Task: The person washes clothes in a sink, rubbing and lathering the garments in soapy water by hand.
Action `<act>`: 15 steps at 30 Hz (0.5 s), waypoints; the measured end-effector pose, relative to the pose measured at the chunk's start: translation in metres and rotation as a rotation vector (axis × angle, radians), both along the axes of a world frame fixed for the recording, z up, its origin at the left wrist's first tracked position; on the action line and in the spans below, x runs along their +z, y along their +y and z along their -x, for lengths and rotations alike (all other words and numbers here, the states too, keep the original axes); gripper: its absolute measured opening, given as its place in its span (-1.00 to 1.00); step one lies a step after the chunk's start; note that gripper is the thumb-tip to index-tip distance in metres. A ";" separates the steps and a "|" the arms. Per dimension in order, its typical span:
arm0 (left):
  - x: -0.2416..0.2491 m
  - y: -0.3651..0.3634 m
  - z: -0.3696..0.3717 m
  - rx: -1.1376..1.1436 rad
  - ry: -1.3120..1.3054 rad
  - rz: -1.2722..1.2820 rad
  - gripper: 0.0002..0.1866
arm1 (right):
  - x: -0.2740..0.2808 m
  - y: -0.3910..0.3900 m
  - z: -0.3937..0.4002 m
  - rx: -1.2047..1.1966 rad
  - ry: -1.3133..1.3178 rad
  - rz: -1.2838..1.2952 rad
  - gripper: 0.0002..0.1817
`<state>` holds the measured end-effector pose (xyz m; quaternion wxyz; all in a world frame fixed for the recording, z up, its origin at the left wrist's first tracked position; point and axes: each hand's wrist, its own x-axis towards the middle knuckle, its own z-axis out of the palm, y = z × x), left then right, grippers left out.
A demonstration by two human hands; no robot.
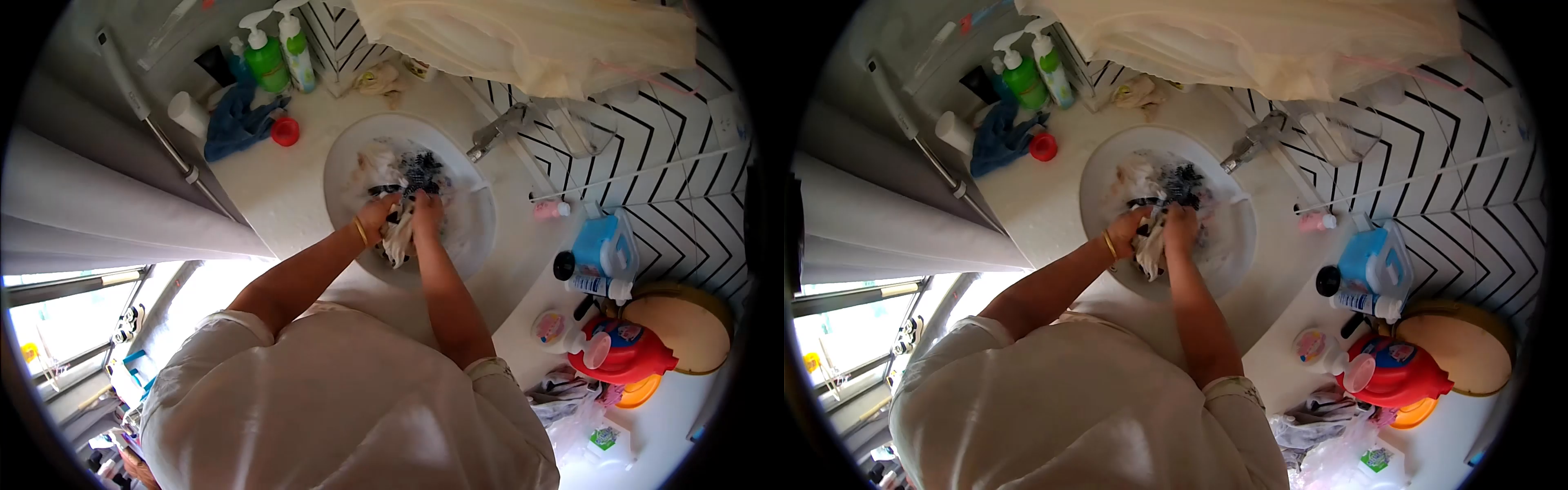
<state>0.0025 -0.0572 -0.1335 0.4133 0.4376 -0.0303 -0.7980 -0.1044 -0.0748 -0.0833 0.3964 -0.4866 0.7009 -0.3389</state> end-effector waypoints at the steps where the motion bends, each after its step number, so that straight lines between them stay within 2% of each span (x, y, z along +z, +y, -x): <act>1: 0.003 -0.004 -0.004 0.059 0.050 0.026 -0.59 | -0.001 0.001 0.000 -0.041 -0.106 -0.002 -0.67; 2: 0.000 -0.009 -0.009 0.122 -0.008 -0.048 -0.61 | -0.001 0.006 0.000 -0.084 -0.210 -0.008 -0.66; 5: -0.027 -0.004 -0.039 -0.014 0.710 0.157 -0.59 | 0.032 0.053 -0.042 0.329 0.100 0.529 -0.63; 6: 0.021 0.006 -0.019 0.287 0.075 -0.022 -0.54 | 0.029 0.052 -0.040 0.310 0.102 0.412 -0.63; 9: 0.006 0.012 -0.006 0.104 -0.070 -0.128 -0.49 | 0.002 0.037 -0.029 0.203 0.132 0.103 -0.63; 10: 0.034 0.014 -0.008 0.042 -0.224 -0.010 -0.53 | -0.011 0.025 -0.016 0.130 0.174 0.030 -0.63; 11: 0.063 0.017 -0.010 -0.013 -0.388 0.097 -0.56 | -0.028 0.015 -0.001 0.081 -0.009 -0.083 -0.61; 13: 0.049 0.007 0.000 0.041 -0.290 -0.102 -0.61 | -0.056 0.000 0.023 -0.007 -0.366 -0.309 -0.55; 14: 0.022 0.003 0.003 0.145 -0.316 -0.119 -0.67 | -0.057 0.001 0.022 -0.163 -0.378 -0.315 -0.54; 15: -0.007 0.003 0.000 0.157 -0.376 -0.103 -0.67 | -0.057 0.007 0.019 -0.323 -0.389 -0.319 -0.54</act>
